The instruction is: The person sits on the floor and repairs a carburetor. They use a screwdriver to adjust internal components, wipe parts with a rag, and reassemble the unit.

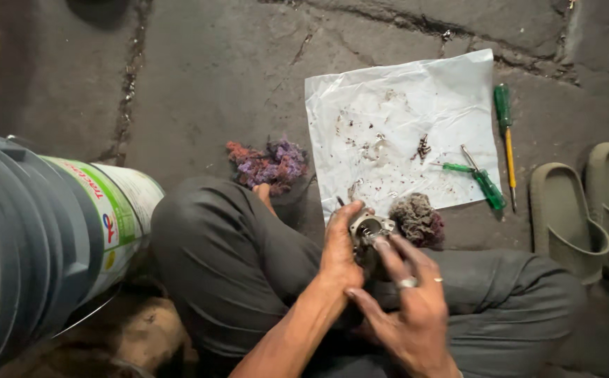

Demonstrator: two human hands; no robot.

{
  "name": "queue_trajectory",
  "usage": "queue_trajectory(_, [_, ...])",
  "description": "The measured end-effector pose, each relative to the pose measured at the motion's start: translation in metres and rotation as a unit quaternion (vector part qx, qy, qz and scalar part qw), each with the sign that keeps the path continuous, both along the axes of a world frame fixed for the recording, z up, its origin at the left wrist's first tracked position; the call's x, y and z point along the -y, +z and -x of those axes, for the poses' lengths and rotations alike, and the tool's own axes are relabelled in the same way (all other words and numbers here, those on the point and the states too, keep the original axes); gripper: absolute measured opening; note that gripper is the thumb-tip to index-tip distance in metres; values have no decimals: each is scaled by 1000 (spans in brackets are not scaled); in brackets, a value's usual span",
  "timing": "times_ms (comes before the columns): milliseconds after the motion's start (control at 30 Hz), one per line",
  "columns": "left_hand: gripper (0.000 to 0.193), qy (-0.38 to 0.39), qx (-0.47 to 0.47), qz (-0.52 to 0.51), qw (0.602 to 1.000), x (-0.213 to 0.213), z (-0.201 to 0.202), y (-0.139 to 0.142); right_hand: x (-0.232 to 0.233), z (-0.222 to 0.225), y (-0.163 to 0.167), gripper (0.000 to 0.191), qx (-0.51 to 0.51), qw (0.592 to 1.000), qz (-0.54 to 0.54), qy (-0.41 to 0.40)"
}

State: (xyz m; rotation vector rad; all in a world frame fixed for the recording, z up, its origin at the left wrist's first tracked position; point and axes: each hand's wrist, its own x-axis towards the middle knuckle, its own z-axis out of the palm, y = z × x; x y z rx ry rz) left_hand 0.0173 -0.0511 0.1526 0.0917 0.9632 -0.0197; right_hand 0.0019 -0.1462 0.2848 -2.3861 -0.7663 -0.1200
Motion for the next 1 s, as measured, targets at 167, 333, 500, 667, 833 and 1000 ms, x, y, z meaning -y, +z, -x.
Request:
queue_trajectory(167, [30, 44, 24, -19, 999, -5, -3, 27, 4, -7, -19, 58, -60, 996, -45, -46])
queue_trajectory(333, [36, 6, 173, -103, 980, -13, -5, 46, 23, -18, -23, 76, -257, 941, -181, -125])
queue_trajectory(500, [35, -11, 108, -105, 989, -12, -5, 50, 30, -28, -28, 66, -335, 913, -217, -79])
queue_trajectory(667, [27, -34, 118, -252, 960, -9, -4, 46, 30, -30, -29, 61, -344, 924, -158, -56])
queue_trajectory(833, [31, -10, 92, -245, 965, -8, -8, 35, 30, -30, -40, 70, -191, 981, 19, -34])
queue_trajectory(1000, [52, -81, 65, -386, 917, -13, -5, 32, 32, -40, -62, 63, -177, 980, 48, 78])
